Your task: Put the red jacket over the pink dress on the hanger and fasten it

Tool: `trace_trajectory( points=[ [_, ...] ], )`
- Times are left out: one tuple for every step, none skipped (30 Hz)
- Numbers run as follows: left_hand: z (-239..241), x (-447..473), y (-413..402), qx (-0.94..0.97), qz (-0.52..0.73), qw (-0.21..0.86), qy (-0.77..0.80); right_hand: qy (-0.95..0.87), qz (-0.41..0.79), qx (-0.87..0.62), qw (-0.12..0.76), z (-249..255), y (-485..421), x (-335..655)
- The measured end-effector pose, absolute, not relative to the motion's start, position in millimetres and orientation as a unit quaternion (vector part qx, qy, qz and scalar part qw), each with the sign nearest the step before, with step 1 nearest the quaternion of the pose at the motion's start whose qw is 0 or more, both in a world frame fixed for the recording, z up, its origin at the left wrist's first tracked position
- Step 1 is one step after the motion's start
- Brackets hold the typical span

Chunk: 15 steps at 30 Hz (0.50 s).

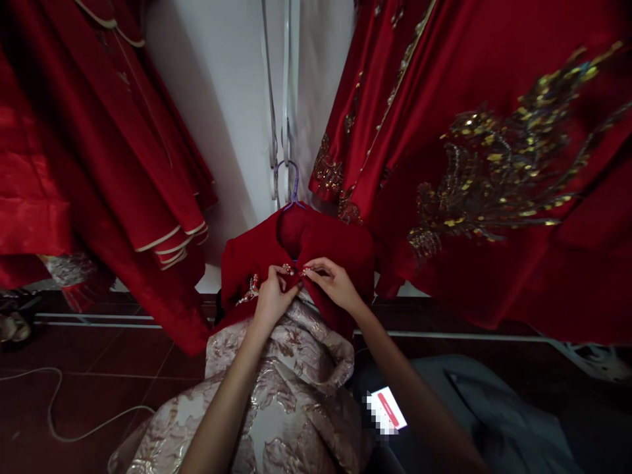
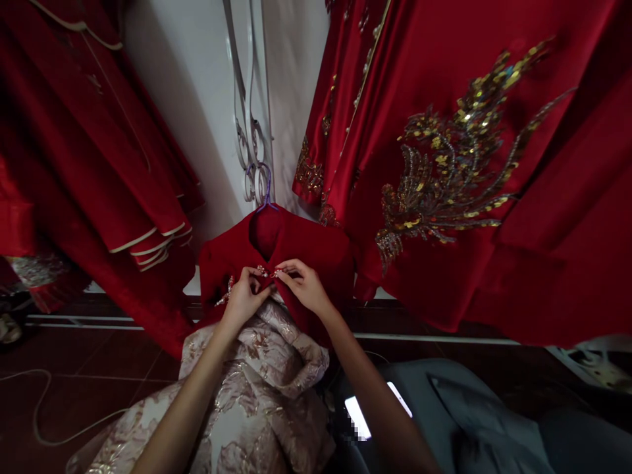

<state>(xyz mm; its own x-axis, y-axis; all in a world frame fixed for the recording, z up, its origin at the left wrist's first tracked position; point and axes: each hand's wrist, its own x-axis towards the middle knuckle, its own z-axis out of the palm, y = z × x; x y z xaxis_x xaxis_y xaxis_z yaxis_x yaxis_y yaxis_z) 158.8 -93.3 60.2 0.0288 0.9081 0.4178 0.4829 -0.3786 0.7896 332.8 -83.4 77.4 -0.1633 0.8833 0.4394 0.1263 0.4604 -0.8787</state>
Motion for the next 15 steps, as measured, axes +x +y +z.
trace_trajectory(
  points=[
    [58, 160, -92, 0.670, 0.478, 0.220, 0.524, -0.675, 0.360, -0.376, 0.523, 76, -83, 333],
    [57, 160, -90, 0.660, 0.485, 0.219, 0.531, -0.677, 0.360, -0.376, 0.521, 76, -83, 333],
    [55, 160, -88, 0.653, 0.492, 0.222, 0.532, -0.678, 0.359, -0.376, 0.519, 76, -83, 332],
    [55, 159, -86, 0.650, 0.499, 0.230, 0.526, -0.679, 0.359, -0.376, 0.518, 76, -82, 331],
    [55, 158, -84, 0.651, 0.506, 0.241, 0.513, -0.680, 0.360, -0.377, 0.516, 76, -82, 330],
    [55, 157, -82, 0.653, 0.513, 0.254, 0.495, -0.680, 0.361, -0.377, 0.514, 77, -81, 328],
    [55, 156, -81, 0.656, 0.520, 0.268, 0.477, -0.680, 0.362, -0.379, 0.513, 76, -81, 327],
    [56, 155, -81, 0.656, 0.528, 0.281, 0.461, -0.679, 0.364, -0.380, 0.512, 76, -80, 326],
    [56, 154, -81, 0.651, 0.537, 0.295, 0.448, -0.678, 0.365, -0.381, 0.512, 75, -80, 325],
    [57, 153, -81, 0.641, 0.548, 0.310, 0.440, -0.677, 0.365, -0.380, 0.515, 75, -80, 323],
    [57, 153, -82, 0.629, 0.558, 0.326, 0.433, -0.675, 0.364, -0.378, 0.518, 74, -80, 322],
    [57, 152, -83, 0.616, 0.567, 0.344, 0.425, -0.674, 0.363, -0.376, 0.522, 73, -80, 320],
    [56, 151, -83, 0.603, 0.575, 0.363, 0.418, -0.673, 0.360, -0.374, 0.526, 72, -80, 319],
    [56, 151, -83, 0.592, 0.580, 0.381, 0.411, -0.673, 0.358, -0.372, 0.530, 71, -80, 317],
    [55, 150, -84, 0.584, 0.581, 0.396, 0.407, -0.673, 0.355, -0.371, 0.533, 70, -80, 315]
  ],
)
